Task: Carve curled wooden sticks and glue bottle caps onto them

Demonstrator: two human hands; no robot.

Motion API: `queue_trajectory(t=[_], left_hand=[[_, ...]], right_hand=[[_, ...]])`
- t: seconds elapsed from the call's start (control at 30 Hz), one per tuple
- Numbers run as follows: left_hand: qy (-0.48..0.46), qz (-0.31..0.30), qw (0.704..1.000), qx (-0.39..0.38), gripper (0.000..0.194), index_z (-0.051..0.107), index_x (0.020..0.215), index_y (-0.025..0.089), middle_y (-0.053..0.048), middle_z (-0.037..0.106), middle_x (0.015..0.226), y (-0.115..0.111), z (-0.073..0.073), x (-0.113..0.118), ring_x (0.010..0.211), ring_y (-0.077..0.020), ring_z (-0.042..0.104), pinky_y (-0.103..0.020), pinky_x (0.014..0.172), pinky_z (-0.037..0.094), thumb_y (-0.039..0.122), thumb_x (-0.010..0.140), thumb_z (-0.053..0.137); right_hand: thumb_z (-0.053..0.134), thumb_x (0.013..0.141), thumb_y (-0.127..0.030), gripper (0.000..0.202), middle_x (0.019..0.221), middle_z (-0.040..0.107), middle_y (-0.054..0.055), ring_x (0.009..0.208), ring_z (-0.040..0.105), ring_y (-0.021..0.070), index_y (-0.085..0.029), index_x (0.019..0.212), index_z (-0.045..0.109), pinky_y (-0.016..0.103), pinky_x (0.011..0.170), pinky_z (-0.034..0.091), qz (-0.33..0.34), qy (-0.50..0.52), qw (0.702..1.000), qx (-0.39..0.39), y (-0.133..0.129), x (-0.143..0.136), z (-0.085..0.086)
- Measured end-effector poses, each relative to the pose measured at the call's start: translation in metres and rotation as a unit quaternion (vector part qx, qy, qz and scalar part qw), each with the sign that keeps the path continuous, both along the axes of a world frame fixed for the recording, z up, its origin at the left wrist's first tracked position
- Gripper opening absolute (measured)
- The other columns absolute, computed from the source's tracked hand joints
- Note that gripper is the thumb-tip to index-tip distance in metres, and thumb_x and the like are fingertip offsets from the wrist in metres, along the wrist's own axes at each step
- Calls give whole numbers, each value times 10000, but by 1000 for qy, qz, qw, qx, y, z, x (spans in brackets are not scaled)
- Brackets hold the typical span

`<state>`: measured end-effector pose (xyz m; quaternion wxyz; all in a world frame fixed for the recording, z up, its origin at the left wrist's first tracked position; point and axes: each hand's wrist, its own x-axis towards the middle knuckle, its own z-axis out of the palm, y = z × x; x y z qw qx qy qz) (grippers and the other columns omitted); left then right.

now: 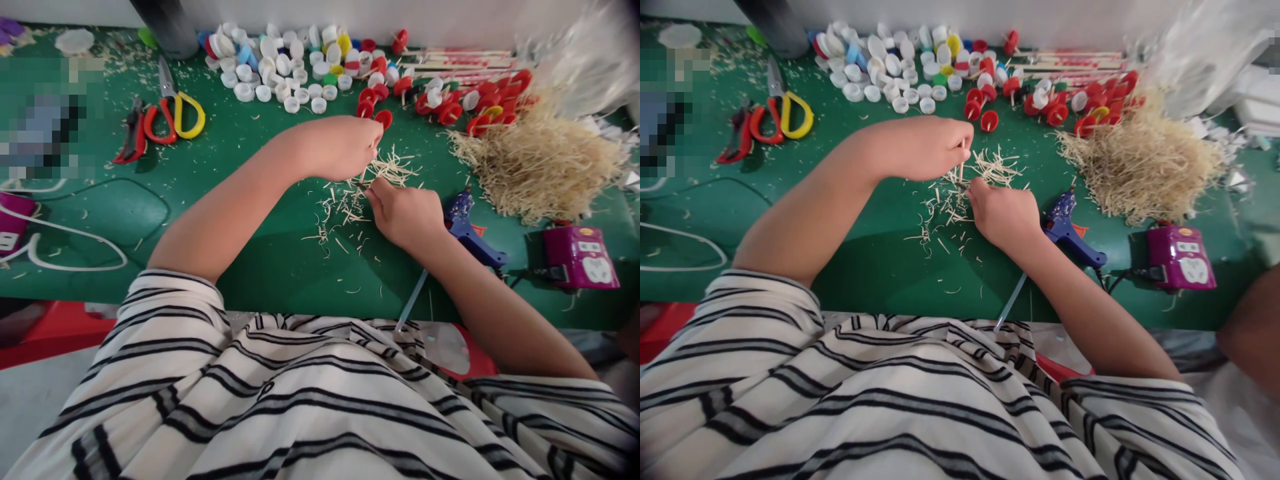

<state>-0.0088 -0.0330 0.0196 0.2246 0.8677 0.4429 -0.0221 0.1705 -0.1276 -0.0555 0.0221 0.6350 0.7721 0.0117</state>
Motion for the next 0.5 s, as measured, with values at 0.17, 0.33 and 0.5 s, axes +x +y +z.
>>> queue_trajectory(t=[0.17,0.33,0.5], left_hand=[[15,11,1000,-4,330,741,1211,252,-140,763,959,0,2,-1,883,-300,681,-423,746,430,443,1045,529],[19,10,1000,-4,298,741,1189,232,-125,752,973,3,1,-2,864,-284,672,-417,766,425,390,1032,544],[14,12,1000,-6,278,741,1153,224,-124,739,966,3,0,-2,834,-271,658,-415,771,415,387,1028,554]], right_hand=[[320,1147,-416,426,929,819,131,705,678,249,-223,1201,695,361,626,196,16,-23,1000,-9,-4,3,-5],[344,1141,-412,415,851,809,115,667,673,236,-237,1187,718,347,609,178,29,-50,998,0,-6,2,-5],[376,1143,-390,392,875,819,129,695,705,255,-247,1167,740,350,624,189,32,-73,996,-26,-8,0,-1]])
